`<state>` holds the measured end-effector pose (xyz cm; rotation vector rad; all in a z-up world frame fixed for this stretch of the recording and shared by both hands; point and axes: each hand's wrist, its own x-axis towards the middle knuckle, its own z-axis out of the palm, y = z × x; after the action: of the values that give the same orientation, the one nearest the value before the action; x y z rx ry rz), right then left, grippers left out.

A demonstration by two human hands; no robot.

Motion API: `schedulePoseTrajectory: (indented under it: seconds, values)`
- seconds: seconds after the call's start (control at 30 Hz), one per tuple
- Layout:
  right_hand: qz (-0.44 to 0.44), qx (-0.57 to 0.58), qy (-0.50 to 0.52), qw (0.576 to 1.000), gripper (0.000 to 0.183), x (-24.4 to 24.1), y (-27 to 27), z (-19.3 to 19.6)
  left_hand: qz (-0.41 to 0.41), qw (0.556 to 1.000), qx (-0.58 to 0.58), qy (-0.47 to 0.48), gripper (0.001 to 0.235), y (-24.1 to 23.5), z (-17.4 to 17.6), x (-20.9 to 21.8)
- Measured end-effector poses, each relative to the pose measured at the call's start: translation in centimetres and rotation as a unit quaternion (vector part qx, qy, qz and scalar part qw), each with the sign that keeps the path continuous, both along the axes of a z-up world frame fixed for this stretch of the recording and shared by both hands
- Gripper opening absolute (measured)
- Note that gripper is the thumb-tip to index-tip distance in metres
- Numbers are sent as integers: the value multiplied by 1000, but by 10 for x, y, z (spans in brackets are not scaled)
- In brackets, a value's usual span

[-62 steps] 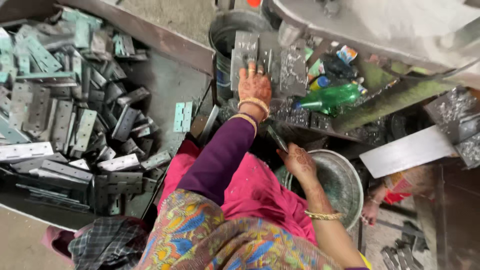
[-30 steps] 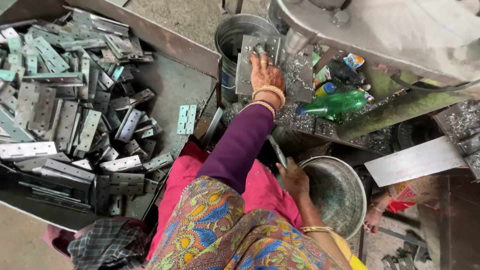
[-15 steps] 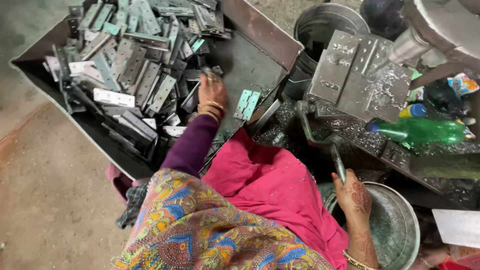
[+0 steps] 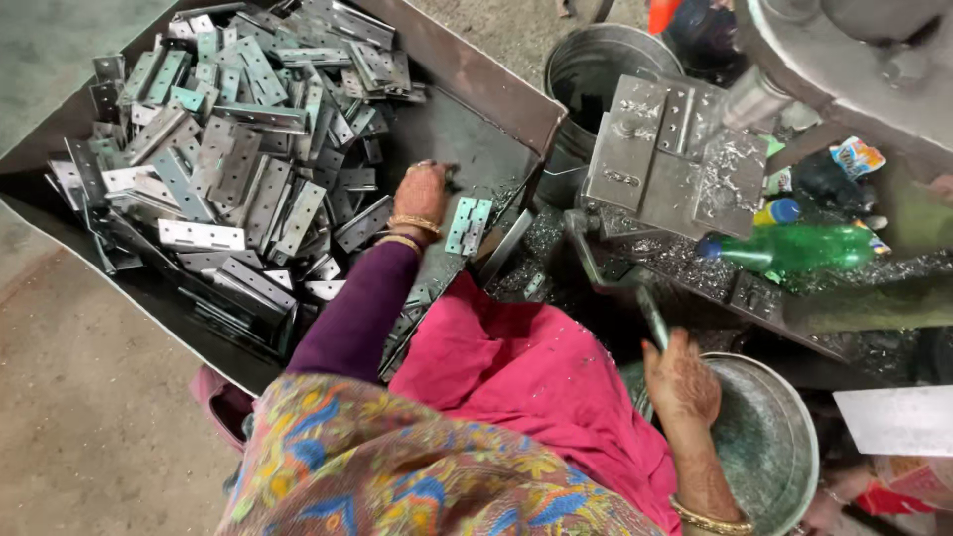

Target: The person places metal components onto an industrial machine platform and operates a lever to process them, then moves the finished parts into a container.

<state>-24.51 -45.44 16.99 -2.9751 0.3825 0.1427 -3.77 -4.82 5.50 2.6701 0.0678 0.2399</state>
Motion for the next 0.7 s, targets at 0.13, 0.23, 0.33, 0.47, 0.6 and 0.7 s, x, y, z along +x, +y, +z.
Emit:
schedulePoseTrajectory:
  seconds: [0.13,0.23,0.33,0.47,0.6,0.7]
  values:
    - [157,106,-207,960,68,23,75,11,10,870,-491,49,38,-95,61,-43]
    - [145,423,-188,875,53,28,113,-14,-57,816,-575,8,44,-153,86,-99]
    - [88,445,-157,877,37,22,118,-14,-74,889,-451,-44,51,-161,96,-132]
    - [221,179,-295,912,48,-1,117,25,-31,902,-430,-18,45,-163,91,-140]
    - [212,242,-273,907,65,0,114,48,-57,915,-400,24,40,-157,94,-130]
    - [164,324,-207,908,62,15,98,27,-117,918,-378,18,40,-149,111,-131]
